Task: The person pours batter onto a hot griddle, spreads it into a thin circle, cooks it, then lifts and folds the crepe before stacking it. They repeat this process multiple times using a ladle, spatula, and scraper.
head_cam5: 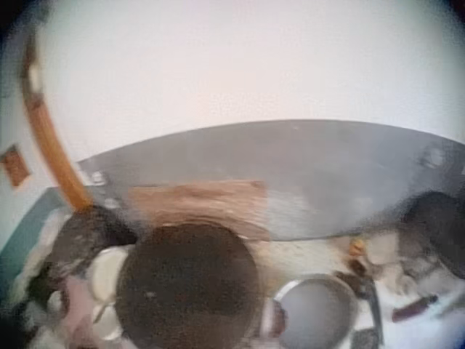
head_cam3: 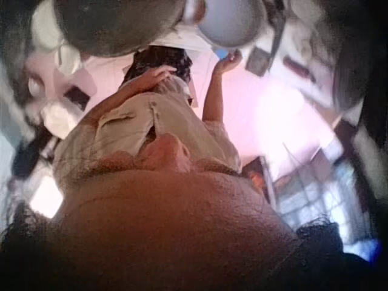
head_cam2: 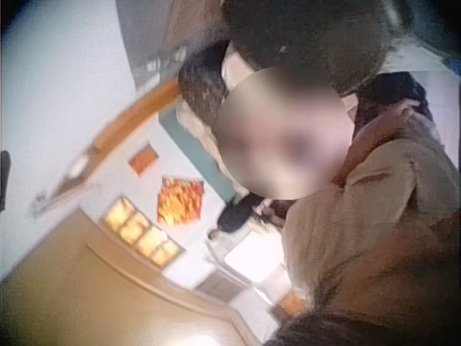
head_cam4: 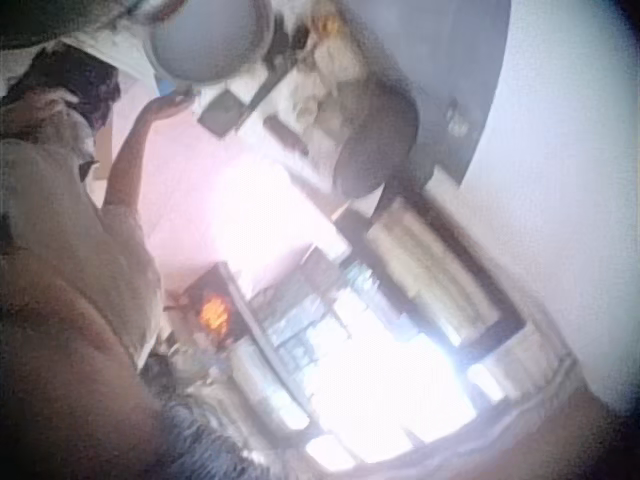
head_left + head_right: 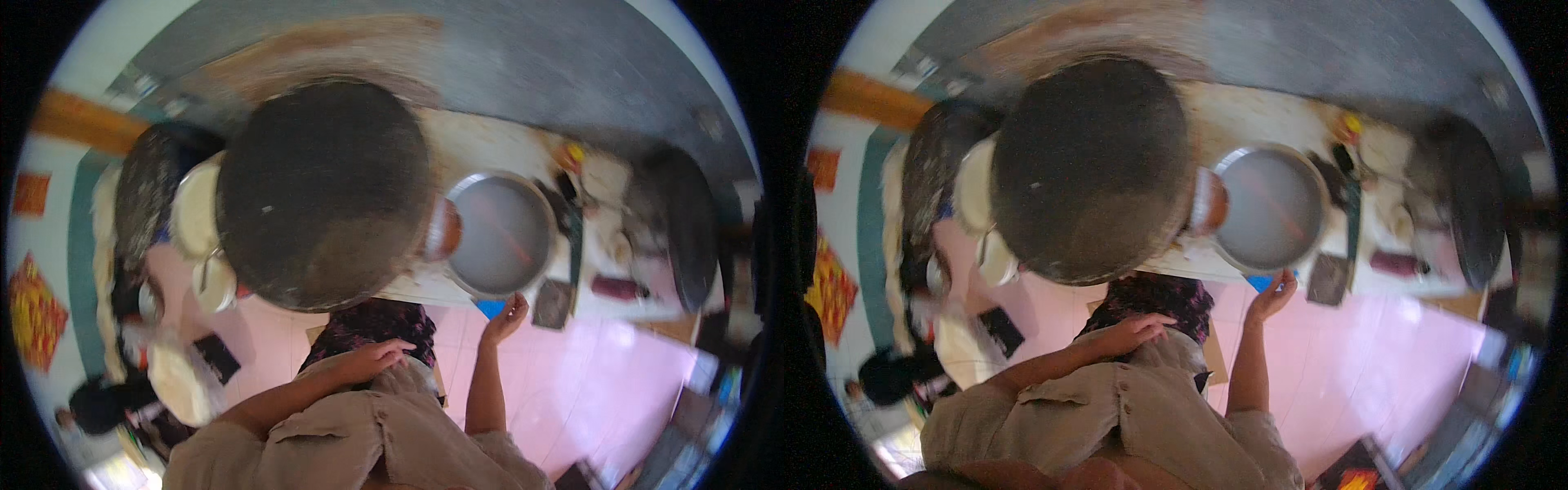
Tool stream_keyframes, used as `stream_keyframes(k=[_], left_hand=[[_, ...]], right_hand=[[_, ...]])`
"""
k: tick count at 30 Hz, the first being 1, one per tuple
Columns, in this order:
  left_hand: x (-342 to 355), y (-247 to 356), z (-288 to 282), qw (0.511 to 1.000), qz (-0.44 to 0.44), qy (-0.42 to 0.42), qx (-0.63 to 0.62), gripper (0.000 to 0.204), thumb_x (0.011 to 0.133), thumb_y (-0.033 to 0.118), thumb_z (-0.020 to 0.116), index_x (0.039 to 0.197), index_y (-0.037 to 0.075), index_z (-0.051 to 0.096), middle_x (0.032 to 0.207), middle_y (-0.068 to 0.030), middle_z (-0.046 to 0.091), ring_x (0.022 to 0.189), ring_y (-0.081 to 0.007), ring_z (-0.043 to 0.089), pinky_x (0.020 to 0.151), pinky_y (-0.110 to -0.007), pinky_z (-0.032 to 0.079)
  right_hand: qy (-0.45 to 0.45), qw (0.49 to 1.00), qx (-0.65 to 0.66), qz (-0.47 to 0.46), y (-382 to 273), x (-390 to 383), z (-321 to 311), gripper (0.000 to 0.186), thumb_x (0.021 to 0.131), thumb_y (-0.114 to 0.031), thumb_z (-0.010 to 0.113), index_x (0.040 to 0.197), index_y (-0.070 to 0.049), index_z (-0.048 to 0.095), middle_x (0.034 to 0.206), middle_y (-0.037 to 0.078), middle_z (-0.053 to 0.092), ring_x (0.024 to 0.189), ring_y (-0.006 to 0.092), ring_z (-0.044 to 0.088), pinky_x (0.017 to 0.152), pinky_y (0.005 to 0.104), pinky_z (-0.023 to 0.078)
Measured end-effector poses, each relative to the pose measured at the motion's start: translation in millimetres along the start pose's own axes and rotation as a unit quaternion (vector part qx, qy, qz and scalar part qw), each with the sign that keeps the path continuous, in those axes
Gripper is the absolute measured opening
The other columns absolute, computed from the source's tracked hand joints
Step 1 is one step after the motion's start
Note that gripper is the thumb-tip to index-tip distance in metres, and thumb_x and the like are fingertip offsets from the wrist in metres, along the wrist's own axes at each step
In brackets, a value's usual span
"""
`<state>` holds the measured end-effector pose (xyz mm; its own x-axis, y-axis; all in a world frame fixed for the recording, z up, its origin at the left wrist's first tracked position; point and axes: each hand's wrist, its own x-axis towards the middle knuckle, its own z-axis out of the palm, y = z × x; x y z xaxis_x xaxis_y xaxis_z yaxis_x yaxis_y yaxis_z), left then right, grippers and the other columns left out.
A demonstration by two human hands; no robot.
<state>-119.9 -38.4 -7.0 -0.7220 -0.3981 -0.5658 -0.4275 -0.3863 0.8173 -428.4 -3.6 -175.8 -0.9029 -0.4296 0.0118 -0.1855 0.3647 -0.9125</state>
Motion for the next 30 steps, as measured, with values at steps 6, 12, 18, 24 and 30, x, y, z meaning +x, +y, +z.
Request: stream_keyframes(k=[6,12,18,24,30], left_hand=[[-44,17,-24,0.997,-0.003,0.076,-0.028,0.038,0.105,0.027,0.042,0.136,0.007,0.051,0.111,-0.0093,0.065,0.101,-0.0182,0.061,0.090,-0.034,0.049],[-120,-31,-50,0.948,0.052,0.285,-0.133,0.033,0.103,0.024,0.047,0.124,0.003,0.061,0.103,-0.0097,0.065,0.097,-0.0189,0.062,0.088,-0.035,0.051],[-200,-97,-145,0.756,0.098,0.621,-0.181,0.031,0.097,0.029,0.050,0.109,0.005,0.065,0.098,-0.0065,0.064,0.089,-0.0150,0.060,0.083,-0.032,0.048],[-261,-249,-315,0.604,-0.081,0.763,-0.216,0.043,0.092,0.044,0.056,0.117,0.009,0.060,0.106,-0.0075,0.065,0.097,-0.0196,0.059,0.087,-0.038,0.045],[-241,-222,-408,0.718,-0.005,0.476,-0.508,0.039,0.098,0.040,0.050,0.116,0.006,0.057,0.097,-0.0095,0.067,0.093,-0.0248,0.063,0.085,-0.043,0.049]], right_hand=[[-0.327,0.931,0.065,0.150,-29,49,109,0.053,0.090,-0.029,0.068,0.130,0.003,0.053,0.126,0.017,0.059,0.116,0.0259,0.055,0.093,0.0352,0.045],[-0.381,0.880,0.151,0.241,-16,73,144,0.055,0.086,-0.036,0.072,0.130,-0.005,0.058,0.120,0.007,0.062,0.106,0.0241,0.059,0.084,0.0361,0.050],[-0.206,0.954,0.083,0.200,64,131,116,0.050,0.087,-0.029,0.073,0.127,-0.003,0.059,0.117,0.016,0.064,0.099,0.0325,0.064,0.076,0.0447,0.056],[-0.220,0.936,-0.274,-0.010,34,120,109,0.049,0.085,-0.028,0.073,0.119,0.005,0.063,0.110,0.023,0.067,0.087,0.0347,0.067,0.073,0.0444,0.057],[-0.123,0.965,-0.213,0.096,-13,112,68,0.052,0.082,-0.031,0.076,0.123,-0.001,0.063,0.117,0.019,0.065,0.090,0.0347,0.067,0.069,0.0418,0.060]])
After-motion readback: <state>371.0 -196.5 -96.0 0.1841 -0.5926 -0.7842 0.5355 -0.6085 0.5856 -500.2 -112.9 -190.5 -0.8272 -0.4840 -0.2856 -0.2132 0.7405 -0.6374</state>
